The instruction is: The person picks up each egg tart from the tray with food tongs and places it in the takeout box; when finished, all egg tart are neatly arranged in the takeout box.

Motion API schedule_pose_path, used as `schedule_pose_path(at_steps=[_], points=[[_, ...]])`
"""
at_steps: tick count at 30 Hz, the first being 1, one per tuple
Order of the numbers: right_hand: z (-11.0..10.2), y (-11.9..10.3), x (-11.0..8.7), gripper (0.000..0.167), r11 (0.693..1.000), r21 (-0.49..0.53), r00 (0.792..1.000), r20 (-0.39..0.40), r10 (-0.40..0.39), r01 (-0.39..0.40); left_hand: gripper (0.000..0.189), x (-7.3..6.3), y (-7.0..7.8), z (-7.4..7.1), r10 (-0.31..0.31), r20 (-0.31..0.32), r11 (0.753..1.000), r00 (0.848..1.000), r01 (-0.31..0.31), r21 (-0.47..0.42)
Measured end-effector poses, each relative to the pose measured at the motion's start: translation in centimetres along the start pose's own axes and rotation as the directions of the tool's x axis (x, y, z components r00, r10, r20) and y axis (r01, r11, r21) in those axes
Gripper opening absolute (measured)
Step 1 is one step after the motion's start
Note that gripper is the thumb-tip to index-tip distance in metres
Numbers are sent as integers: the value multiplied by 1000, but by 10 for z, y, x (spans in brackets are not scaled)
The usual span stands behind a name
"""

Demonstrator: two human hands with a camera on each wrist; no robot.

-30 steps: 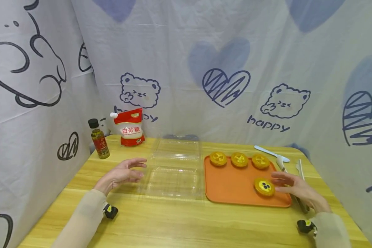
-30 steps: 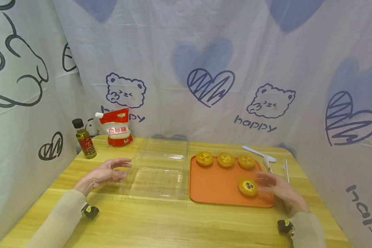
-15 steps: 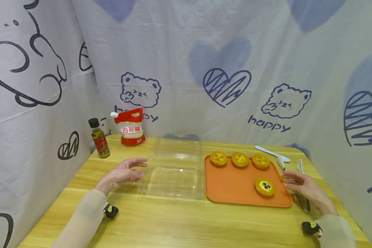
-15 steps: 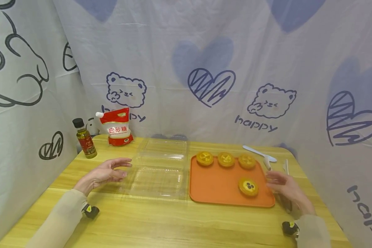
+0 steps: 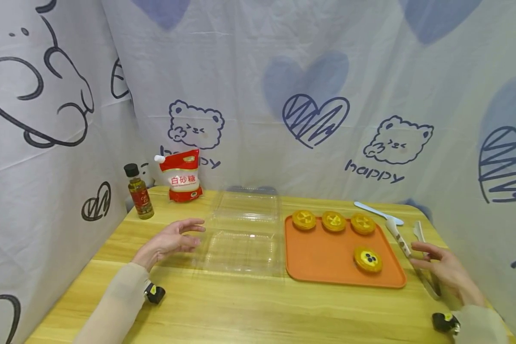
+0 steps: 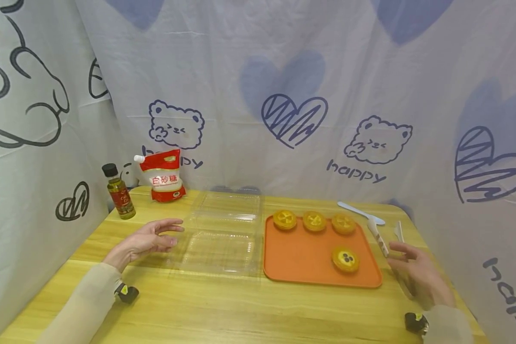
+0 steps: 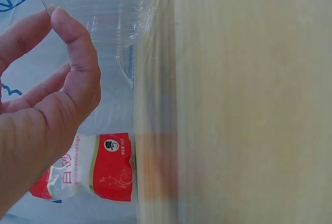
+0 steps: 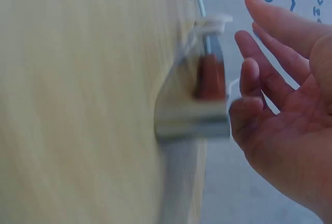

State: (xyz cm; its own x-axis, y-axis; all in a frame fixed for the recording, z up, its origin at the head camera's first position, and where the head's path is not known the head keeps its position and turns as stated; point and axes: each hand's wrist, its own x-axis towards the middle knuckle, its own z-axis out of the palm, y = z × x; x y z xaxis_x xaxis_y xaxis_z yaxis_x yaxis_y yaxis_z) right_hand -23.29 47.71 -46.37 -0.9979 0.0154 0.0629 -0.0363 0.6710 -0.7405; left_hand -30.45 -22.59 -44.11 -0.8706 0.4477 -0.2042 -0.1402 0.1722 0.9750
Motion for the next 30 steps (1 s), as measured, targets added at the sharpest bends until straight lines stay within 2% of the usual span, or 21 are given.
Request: schedule_pose_path(at_steps=[4, 11, 21, 25, 30], points=[[-7, 7, -3, 59, 994, -109, 1000, 3, 23, -23, 71, 0, 0, 0, -1, 0, 1000, 1000, 1, -2], [-15, 14, -6, 61, 992, -115, 989, 136, 64, -49, 71, 0, 0, -1, 5, -2, 1000, 1000, -5, -3], [-12, 15, 2, 65, 978, -206, 982, 181, 50, -12, 72, -1, 0, -1, 5, -1, 1000, 1000, -5, -2], [-11, 12, 4, 68, 983, -179, 981, 183, 64, -31, 72, -1, -1, -1, 4, -5, 1000, 1000, -4, 1], [-11, 11, 4, 67, 994, -92, 985, 161, 66, -52, 73, -1, -1, -1, 6, -3, 1000, 1000, -6, 4]])
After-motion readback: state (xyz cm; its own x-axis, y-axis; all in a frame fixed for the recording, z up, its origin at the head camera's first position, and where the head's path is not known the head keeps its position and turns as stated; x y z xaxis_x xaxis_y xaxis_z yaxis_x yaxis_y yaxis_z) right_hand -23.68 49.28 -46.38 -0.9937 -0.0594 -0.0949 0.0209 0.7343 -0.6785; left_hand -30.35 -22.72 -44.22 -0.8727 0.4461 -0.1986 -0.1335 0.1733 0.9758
